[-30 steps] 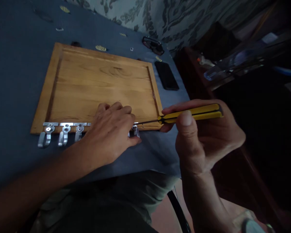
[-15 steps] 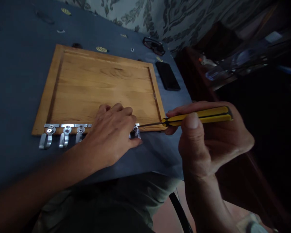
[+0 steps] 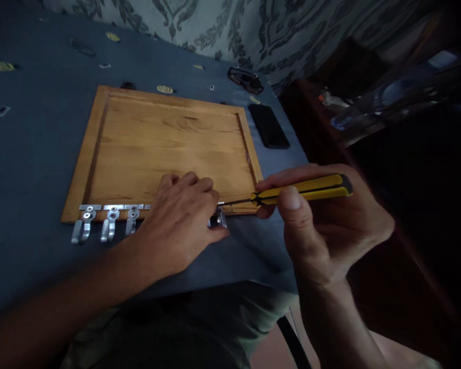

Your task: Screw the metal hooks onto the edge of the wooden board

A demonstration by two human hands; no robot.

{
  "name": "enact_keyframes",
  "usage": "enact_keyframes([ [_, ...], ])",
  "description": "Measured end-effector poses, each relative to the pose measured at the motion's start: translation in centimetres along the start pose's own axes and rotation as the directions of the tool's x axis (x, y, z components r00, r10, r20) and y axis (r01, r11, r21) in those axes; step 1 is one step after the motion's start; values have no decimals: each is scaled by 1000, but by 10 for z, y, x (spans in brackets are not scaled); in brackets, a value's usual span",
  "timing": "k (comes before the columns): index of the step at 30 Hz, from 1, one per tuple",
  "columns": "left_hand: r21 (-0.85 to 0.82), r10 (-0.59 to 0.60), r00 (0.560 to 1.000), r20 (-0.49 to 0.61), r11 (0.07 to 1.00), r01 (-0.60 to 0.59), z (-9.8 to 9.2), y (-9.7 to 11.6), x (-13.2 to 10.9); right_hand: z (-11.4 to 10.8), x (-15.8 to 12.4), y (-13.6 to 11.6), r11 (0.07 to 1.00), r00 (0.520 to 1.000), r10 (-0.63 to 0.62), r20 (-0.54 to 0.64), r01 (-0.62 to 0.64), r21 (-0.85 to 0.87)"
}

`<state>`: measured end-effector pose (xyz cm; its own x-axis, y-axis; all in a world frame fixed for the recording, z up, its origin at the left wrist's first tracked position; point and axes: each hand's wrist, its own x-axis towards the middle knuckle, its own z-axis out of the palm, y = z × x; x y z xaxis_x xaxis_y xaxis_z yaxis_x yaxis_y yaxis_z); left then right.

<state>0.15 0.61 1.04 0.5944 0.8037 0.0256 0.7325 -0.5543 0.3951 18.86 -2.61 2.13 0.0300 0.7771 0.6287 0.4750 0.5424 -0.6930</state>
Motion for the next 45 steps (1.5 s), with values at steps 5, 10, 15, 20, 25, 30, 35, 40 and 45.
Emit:
enact_keyframes([
  [5, 6, -18, 998, 56, 1000, 18, -2, 1, 1, -13, 15, -5, 1000, 965, 0, 263, -1, 4],
  [10, -7, -9, 998, 68, 1000, 9, -4, 1, 2, -14, 24, -5, 990, 949, 94, 300, -121, 72],
  [15, 4, -32, 996, 89, 999, 32, -6, 3, 3, -20, 28, 3, 989, 931, 18, 365, -71, 133],
  [20, 6, -37, 996, 81, 999, 37, -7, 4, 3, -30, 31, 3, 985, 902, -25, 431, -52, 166],
  [25, 17, -27, 997, 66, 1000, 26, -7, 3, 3, -26, 28, 3, 985, 954, -31, 298, -22, 171],
  [30, 28, -26, 998, 54, 999, 24, -5, 2, 3, -21, 21, 3, 985, 997, 12, 71, -24, 169],
  [35, 32, -33, 999, 38, 999, 32, -3, 2, 3, -20, 18, 7, 987, 990, -3, 138, -20, 162],
  [40, 27, -24, 999, 44, 999, 23, -4, 3, 3, -17, 16, 9, 984, 987, 14, 159, -42, 174],
  [45, 34, -18, 998, 59, 999, 16, -5, 2, 3, -13, 15, 5, 980, 986, 48, 160, -77, 181],
])
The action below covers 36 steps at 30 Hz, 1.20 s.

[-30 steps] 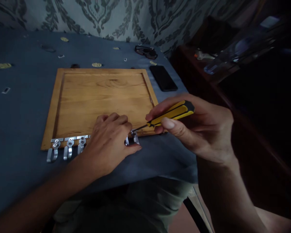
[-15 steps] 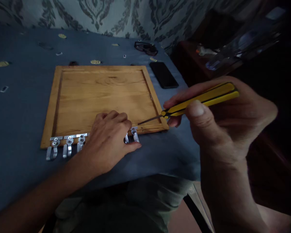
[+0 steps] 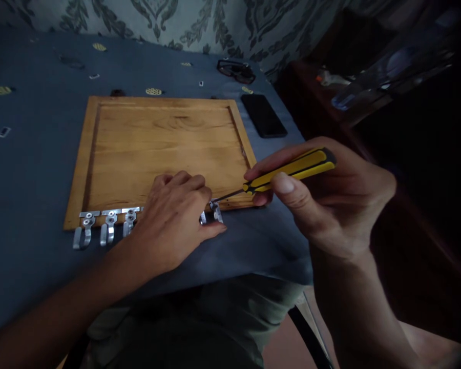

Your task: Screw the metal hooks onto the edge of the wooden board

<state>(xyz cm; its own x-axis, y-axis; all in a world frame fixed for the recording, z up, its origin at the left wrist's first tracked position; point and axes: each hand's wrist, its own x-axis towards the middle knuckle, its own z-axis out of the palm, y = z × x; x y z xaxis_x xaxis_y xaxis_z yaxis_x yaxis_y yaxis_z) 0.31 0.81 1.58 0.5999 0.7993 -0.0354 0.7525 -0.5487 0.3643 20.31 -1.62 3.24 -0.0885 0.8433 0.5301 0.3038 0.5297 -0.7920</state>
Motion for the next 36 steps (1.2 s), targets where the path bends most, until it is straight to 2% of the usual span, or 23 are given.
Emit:
enact_keyframes([
  [13, 11, 12, 1000, 14, 1000, -12, 0, 0, -1, 2, 7, -8, 996, 996, 35, 81, -28, -83],
  [18, -21, 1, 1000, 13, 1000, -1, 0, 0, -2, 6, 6, -2, 993, 1000, 13, 26, -10, -114],
  [22, -30, -1, 1000, 0, 1000, 1, 3, 0, -1, 10, 4, 2, 996, 999, -36, 28, 38, -84],
  [27, -19, -9, 1000, 25, 1000, 9, 1, 0, -1, 10, 5, -3, 997, 997, 72, 25, -71, -34],
  [33, -16, 2, 1000, 0, 1000, -2, 1, 0, -2, -1, 10, -7, 998, 979, 68, 195, -67, -10],
  [36, -8, -2, 1000, -7, 1000, 2, 1, 0, -3, -4, 8, -5, 999, 983, 31, 179, -26, -35],
])
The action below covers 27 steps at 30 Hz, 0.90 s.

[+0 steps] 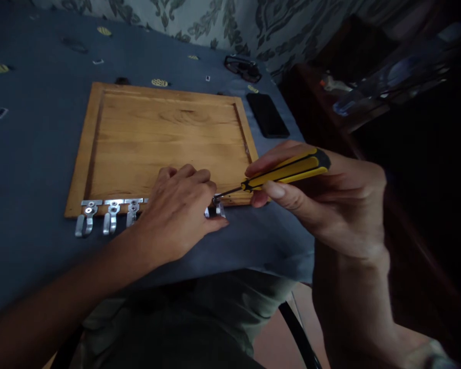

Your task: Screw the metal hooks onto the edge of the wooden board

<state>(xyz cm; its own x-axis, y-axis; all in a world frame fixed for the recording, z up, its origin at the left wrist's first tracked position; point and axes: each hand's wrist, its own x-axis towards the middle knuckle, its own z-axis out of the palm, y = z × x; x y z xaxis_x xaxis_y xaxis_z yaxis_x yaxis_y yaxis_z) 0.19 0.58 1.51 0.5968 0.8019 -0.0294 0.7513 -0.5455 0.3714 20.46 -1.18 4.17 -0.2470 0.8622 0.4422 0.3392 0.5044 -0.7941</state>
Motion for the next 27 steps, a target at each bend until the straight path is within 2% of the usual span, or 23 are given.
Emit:
enact_keyframes([
  [7, -13, -20, 999, 30, 1000, 20, -2, 2, 2, 7, -5, 6, 985, 993, -89, -76, 76, -157],
  [17, -27, -6, 1000, 13, 1000, 6, 1, 1, 1, 24, -14, 9, 961, 953, -46, -298, -39, -275],
  [23, -33, 2, 1000, 2, 999, -2, 2, 0, 1, 27, -14, 7, 954, 946, -58, -318, -41, -295],
  [27, -18, 9, 1000, -29, 1000, -10, 3, 0, 0, 24, -11, 2, 954, 967, -46, -252, -33, -299],
])
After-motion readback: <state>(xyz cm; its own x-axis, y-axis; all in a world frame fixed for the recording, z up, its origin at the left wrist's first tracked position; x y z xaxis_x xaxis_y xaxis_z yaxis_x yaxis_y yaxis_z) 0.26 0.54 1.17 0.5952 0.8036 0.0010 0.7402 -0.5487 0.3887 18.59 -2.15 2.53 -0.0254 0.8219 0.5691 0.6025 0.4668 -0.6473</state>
